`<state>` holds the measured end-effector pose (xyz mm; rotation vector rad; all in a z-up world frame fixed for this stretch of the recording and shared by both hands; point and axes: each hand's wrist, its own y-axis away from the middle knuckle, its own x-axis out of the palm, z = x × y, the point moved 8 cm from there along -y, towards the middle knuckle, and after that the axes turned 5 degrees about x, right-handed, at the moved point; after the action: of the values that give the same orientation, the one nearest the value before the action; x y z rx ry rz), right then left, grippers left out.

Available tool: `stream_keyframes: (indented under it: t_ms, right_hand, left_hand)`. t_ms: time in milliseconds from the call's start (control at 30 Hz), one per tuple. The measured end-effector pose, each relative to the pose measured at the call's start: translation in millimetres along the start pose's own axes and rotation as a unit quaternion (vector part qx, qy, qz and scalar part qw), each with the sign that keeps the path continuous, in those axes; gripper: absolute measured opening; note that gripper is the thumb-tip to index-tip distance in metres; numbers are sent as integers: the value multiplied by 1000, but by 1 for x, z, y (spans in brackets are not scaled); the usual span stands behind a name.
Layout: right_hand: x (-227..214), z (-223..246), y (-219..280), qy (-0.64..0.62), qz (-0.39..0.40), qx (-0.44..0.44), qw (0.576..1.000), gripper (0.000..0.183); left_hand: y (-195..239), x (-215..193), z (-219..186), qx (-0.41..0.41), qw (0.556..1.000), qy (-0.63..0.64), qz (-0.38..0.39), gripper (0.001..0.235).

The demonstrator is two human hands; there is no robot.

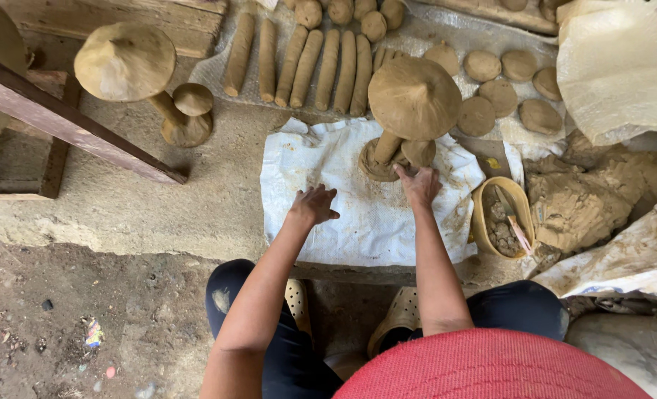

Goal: The person shapes and attaches clay pieces to form mushrooms by hand.

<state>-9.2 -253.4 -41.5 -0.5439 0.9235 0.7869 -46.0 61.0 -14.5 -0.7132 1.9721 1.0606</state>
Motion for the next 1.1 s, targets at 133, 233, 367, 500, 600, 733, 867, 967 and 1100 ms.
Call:
stream_keyframes:
  t_ms: [133, 233, 367, 500, 600, 733, 867, 967, 1100]
  right_hand:
    - [-5, 4, 4, -18, 57, 59, 996, 70]
    - [-14, 9, 4, -66, 94, 42, 993, 53]
    - [-45, -10, 23, -299, -9, -96, 949, 27]
    - [-31, -62, 52, -316, 39, 3, 948, 23]
    - [-13, -62, 81, -342, 108, -15, 933, 15]
    - [1, -27, 118, -181, 180, -63, 965, 13]
    - [-18, 45, 147, -122, 195, -163, 959, 33]
    - [-31, 97, 141, 62, 188, -209, 958, 35]
    - [-9, 147, 108, 255, 206, -279, 903, 47]
  left_hand:
    - [1, -2, 1, 3, 1000, 2, 2, 64]
    - [-1, -3, 3, -2, 1000, 0, 2, 64]
    - [0, -17, -1, 16, 1000, 11, -15, 67]
    - [2, -37, 8, 25, 996, 33, -73, 75]
    - [14, -53, 16, 16, 993, 46, -106, 73]
    - [25, -64, 20, 3, 992, 61, -108, 69]
    - [29, -69, 24, 8, 990, 70, -124, 70]
    - [30, -70, 28, 3, 990, 76, -123, 68]
    - [28, -69, 30, 1, 987, 93, -127, 70]
